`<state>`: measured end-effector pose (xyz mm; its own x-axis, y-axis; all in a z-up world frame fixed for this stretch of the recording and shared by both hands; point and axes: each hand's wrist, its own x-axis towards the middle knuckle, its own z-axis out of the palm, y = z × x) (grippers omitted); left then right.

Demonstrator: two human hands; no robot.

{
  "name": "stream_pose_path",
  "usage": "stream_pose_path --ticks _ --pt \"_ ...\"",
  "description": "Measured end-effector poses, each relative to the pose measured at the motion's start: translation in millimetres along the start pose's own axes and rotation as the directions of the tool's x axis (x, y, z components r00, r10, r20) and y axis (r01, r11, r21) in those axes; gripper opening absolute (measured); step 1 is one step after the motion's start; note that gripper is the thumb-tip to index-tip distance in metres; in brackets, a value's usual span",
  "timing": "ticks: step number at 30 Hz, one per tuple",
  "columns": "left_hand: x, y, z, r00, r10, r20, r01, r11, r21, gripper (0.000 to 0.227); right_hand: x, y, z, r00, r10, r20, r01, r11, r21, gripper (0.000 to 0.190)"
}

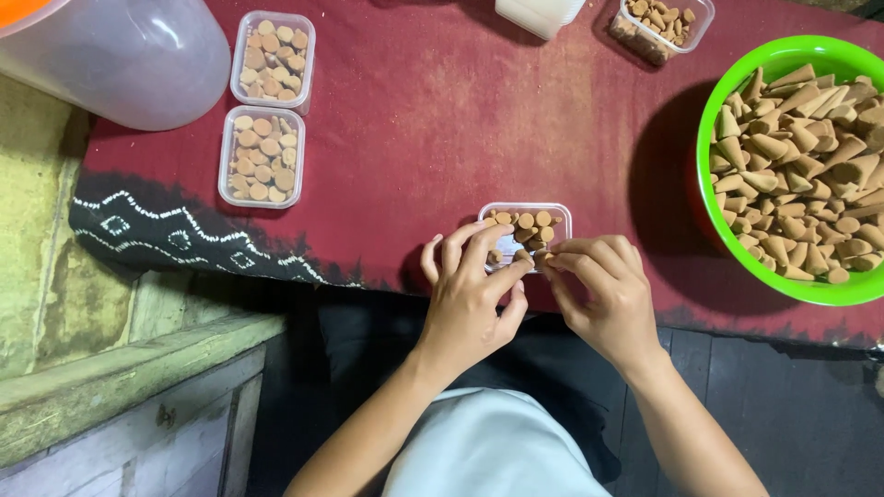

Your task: Packing incense cones from a large green bowl into small clear plastic containers on a workshop table.

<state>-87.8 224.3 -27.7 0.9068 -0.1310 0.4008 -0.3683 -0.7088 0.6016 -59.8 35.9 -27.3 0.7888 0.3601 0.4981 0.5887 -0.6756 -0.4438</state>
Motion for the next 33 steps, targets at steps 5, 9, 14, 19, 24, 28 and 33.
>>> stream_pose_path --ticks 5,9,14,19,24,28,33 --pt "0.3 -0.2 1.3 1.000 0.001 0.005 -0.001 1.000 0.006 0.021 0.1 -2.0 0.0 1.000 0.007 -0.004 -0.007 1.000 -0.003 0.010" --pt "0.9 0.3 0.7 1.000 -0.005 0.007 0.005 1.000 0.002 0.021 -2.7 -0.9 2.3 0.999 0.021 -0.025 -0.021 1.000 0.008 0.011" --pt "1.0 -0.6 2.4 1.000 -0.003 -0.001 0.003 1.000 0.010 0.019 -4.6 -2.2 4.8 0.999 0.025 -0.035 -0.025 1.000 0.000 0.009" --pt "2.3 0.4 1.3 1.000 -0.004 -0.005 0.004 1.000 0.016 0.020 -6.0 -1.9 5.1 1.000 0.006 -0.016 -0.007 0.998 -0.063 0.002" --pt "2.6 -0.7 1.3 1.000 -0.008 -0.011 0.009 1.000 0.013 0.020 -5.4 0.2 5.4 1.000 0.006 0.013 -0.006 0.999 -0.050 0.009" --pt "1.5 -2.5 1.4 1.000 -0.012 -0.011 0.013 1.000 0.015 0.021 -4.3 -0.6 3.2 1.000 0.027 0.005 -0.027 1.000 -0.015 0.010" --pt "1.1 -4.0 3.7 0.999 -0.014 -0.046 0.015 0.999 0.029 0.023 -7.1 4.5 2.3 0.999 0.032 -0.022 -0.032 0.999 0.004 0.011"
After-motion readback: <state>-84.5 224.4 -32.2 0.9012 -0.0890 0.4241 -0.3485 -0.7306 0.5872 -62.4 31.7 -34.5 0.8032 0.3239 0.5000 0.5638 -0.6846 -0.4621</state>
